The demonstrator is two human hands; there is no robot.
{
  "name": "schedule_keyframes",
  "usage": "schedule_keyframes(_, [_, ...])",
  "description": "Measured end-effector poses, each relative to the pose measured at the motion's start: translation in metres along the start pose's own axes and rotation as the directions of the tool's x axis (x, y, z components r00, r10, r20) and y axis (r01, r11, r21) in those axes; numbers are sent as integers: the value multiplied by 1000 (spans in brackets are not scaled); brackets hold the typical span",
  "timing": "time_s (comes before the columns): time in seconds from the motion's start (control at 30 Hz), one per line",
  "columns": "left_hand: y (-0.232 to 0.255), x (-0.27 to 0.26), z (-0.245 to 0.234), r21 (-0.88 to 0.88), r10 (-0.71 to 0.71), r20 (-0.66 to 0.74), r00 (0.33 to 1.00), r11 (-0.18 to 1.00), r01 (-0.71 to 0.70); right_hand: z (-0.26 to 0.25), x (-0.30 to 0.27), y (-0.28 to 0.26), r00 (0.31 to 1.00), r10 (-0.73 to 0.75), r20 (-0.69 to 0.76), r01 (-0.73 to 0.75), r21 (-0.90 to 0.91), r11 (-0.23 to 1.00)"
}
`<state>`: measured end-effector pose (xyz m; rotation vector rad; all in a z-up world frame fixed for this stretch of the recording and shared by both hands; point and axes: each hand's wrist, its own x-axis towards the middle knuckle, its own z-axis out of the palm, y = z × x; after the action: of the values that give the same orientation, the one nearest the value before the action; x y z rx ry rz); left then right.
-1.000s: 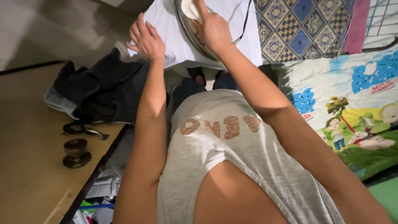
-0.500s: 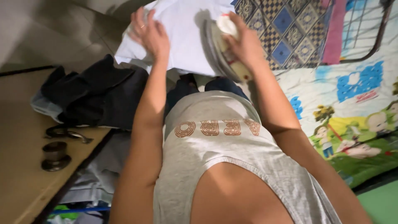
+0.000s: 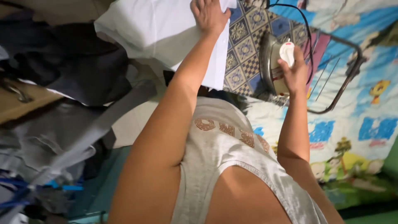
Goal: The person is ironing white shirts on an ironing board.
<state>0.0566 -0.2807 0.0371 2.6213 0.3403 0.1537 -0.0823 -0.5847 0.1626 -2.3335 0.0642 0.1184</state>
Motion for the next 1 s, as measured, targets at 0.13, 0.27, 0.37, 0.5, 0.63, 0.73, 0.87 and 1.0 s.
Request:
schedule_keyframes(0.13, [0, -2, 0, -155, -6, -173, 985, 988, -21, -23, 23, -38, 999, -41, 33, 49, -298, 953])
schedule_keyframes(0.27, [-4, -20, 19, -402, -96, -294, 951, 915, -32, -17, 69, -82, 958, -257, 129, 285, -292, 913])
schedule_keyframes(0.37, [-13, -53, 12, -490, -14, -231, 973, 865, -104, 47, 127, -77, 840, -469, 273, 535, -273, 800])
schedule_keyframes(0.5, [-37, -118, -67, -578, 67, -155, 986, 803, -145, 121, 173, -84, 697, -616, 367, 707, -209, 675])
schedule_keyframes(0.63, [-56, -180, -123, -583, 189, -227, 955, 759, -289, 172, 211, -52, 622, -648, 439, 783, -354, 512])
schedule_keyframes(0.73, [-61, -198, -132, -571, 216, -203, 955, 766, -295, 165, 246, -15, 660, -595, 458, 751, -371, 547])
schedule_keyframes(0.87, [-50, -193, -136, -548, 268, -115, 956, 786, -286, 75, 245, -36, 654, -583, 482, 751, -505, 425])
schedule_keyframes(1.0, [-95, -170, -51, -541, 210, -158, 965, 799, -263, 29, 223, -33, 566, -510, 648, 813, -543, 212])
